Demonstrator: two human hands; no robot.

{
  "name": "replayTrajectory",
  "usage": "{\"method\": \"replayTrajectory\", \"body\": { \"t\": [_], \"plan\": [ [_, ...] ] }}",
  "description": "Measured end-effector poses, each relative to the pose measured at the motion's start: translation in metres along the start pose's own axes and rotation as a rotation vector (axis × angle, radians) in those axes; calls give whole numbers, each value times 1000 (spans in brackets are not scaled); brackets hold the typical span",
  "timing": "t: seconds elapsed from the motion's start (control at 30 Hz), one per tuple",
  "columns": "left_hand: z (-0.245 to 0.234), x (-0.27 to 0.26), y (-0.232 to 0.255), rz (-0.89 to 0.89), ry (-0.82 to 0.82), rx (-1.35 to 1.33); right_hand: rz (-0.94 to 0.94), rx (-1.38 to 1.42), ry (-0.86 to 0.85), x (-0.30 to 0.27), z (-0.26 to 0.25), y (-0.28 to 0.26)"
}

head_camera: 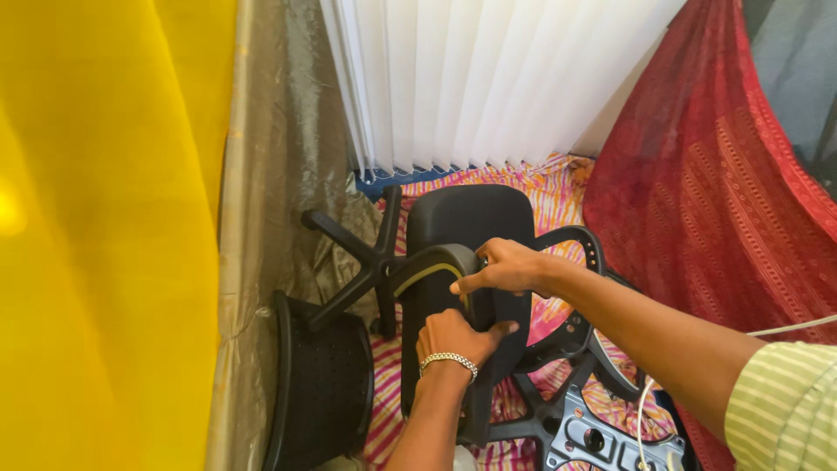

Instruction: The person assembles an office chair by first attaching the gas lift to the base, then connecting the seat to the lift, and finally securing the armrests to the seat using a screwdriver.

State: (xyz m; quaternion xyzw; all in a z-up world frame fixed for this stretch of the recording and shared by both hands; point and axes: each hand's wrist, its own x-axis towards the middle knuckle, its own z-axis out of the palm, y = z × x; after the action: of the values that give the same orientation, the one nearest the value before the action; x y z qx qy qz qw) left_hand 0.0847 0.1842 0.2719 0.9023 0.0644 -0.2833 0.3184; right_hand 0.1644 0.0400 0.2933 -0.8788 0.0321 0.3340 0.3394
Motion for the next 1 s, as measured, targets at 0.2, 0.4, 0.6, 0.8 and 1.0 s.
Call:
{"method": "replayTrajectory", "body": {
  "t": [0.2,0.4,0.6,0.8,1.0],
  "plan": [
    [12,20,21,-34,81,-93,94,68,218,12,-1,20],
    [17,38,55,95,89,-86,165,253,335,11,-25,55],
    [21,47,92,157,61,-73,137,206,436,2,-60,74],
    [5,74,99,133,147,-124,71,102,408,13,-87,50],
    [-6,113,83,158,230,-77,-76,485,243,15,-80,37]
  ]
}}
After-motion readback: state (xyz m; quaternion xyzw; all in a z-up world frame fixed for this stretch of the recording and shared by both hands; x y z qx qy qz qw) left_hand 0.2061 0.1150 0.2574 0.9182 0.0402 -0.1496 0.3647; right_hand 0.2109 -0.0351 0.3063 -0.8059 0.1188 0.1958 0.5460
